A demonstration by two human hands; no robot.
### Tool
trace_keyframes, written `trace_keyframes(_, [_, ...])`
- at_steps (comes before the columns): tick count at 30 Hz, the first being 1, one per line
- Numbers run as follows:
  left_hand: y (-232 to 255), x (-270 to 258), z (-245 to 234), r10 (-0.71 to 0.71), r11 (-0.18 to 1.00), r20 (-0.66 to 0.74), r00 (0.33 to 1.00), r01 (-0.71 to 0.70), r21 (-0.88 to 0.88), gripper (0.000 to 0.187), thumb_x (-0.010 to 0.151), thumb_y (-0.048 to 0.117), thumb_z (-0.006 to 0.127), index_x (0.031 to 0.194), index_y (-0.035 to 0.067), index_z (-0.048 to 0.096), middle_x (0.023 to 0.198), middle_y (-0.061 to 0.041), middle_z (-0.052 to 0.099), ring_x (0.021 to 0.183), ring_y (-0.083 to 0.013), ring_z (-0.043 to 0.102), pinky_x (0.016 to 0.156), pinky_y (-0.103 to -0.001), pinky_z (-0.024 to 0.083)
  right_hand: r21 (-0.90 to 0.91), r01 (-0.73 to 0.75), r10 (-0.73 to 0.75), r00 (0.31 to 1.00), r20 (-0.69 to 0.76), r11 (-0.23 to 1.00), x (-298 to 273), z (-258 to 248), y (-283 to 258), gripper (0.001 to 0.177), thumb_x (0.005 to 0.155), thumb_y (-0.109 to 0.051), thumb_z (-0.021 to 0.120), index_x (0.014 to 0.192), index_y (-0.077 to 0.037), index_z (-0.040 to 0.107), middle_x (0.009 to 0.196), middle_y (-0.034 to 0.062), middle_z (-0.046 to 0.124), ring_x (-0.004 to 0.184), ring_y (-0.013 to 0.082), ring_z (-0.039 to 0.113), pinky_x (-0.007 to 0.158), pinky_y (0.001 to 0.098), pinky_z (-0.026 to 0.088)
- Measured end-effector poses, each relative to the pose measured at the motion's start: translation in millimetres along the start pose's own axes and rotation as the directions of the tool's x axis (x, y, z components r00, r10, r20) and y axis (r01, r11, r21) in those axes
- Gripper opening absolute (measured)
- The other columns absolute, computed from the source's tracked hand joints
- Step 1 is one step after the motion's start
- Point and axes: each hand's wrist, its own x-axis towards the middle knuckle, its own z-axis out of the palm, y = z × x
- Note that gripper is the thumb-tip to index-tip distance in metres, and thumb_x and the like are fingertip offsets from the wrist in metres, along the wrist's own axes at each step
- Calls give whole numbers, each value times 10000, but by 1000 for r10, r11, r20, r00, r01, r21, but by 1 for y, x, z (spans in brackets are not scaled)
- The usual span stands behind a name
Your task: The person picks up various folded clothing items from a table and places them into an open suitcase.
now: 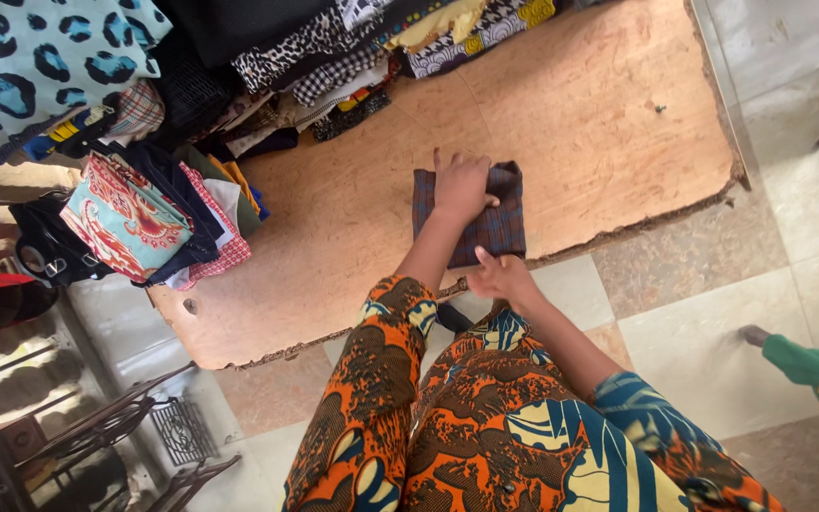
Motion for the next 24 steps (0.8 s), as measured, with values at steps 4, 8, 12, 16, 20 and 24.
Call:
trace_keyframes(4, [-5, -5, -4, -4, 1000, -11, 1000, 4, -4, 866, 669, 539, 874, 1333, 92, 545, 1129, -85, 717, 1318, -285, 528, 1237, -653, 58, -915, -114, 74, 993, -92, 386, -36, -38, -84, 650, 993, -586, 580, 756, 6, 707, 742, 151, 721, 697, 225, 694, 790, 392, 582])
trace_keyframes(8, [-2, -28, -13, -113, 993, -130, 985, 108, -47, 1040, 658, 580, 863, 1444, 52, 433, 1351, -130, 592, 1395, -283, 453, 1262, -636, 45, -791, 611, -838, 442, 319, 21, -16, -40, -154, 548, 846, -205, 739, 1326, 9, 585, 1290, 213, 667, 1255, 410, 595, 1077, 478, 485])
trace_keyframes(12, [2, -75, 0, -242, 969, -449, 860, 187, -165, 980, 794, 463, 792, 1519, -8, 328, 1588, -210, 345, 1520, -342, 256, 1246, -582, 70, -723, 690, -519, 632, 575, 39, 38, -22, -189, 864, 751, -187, 772, 1517, -20, 409, 1476, 235, 508, 1371, 418, 440, 1108, 473, 404])
trace_keyframes(16, [15, -160, 35, -731, 612, -263, 630, 433, -662, 833, 944, 360, 690, 1547, -41, 279, 1594, -312, 295, 1541, -432, 193, 1231, -593, 178, -817, 572, -347, 781, 519, 67, 53, -18, -183, 789, 811, -245, 741, 1513, -75, 423, 1479, 192, 515, 1352, 392, 473, 1097, 461, 431])
trace_keyframes(20, [25, -168, 72, -658, -315, 564, 499, 499, -808, 879, 938, 499, 661, 1461, -95, 279, 1379, -317, 515, 1234, -424, 634, 1060, -492, 518, -828, 559, -394, 771, 500, 42, 53, -19, -176, 748, 830, -297, 728, 1500, -77, 480, 1421, 208, 543, 1333, 402, 508, 1091, 467, 443])
trace_keyframes(24, [24, -139, 100, -606, -435, 482, 632, 244, -867, 843, 919, 512, 670, 1477, -33, 348, 1364, -222, 563, 1212, -337, 640, 1004, -420, 530, -855, 471, -326, 861, 391, 218, 57, -19, -170, 742, 770, -293, 790, 1429, -43, 558, 1332, 214, 618, 1174, 367, 632, 981, 439, 522])
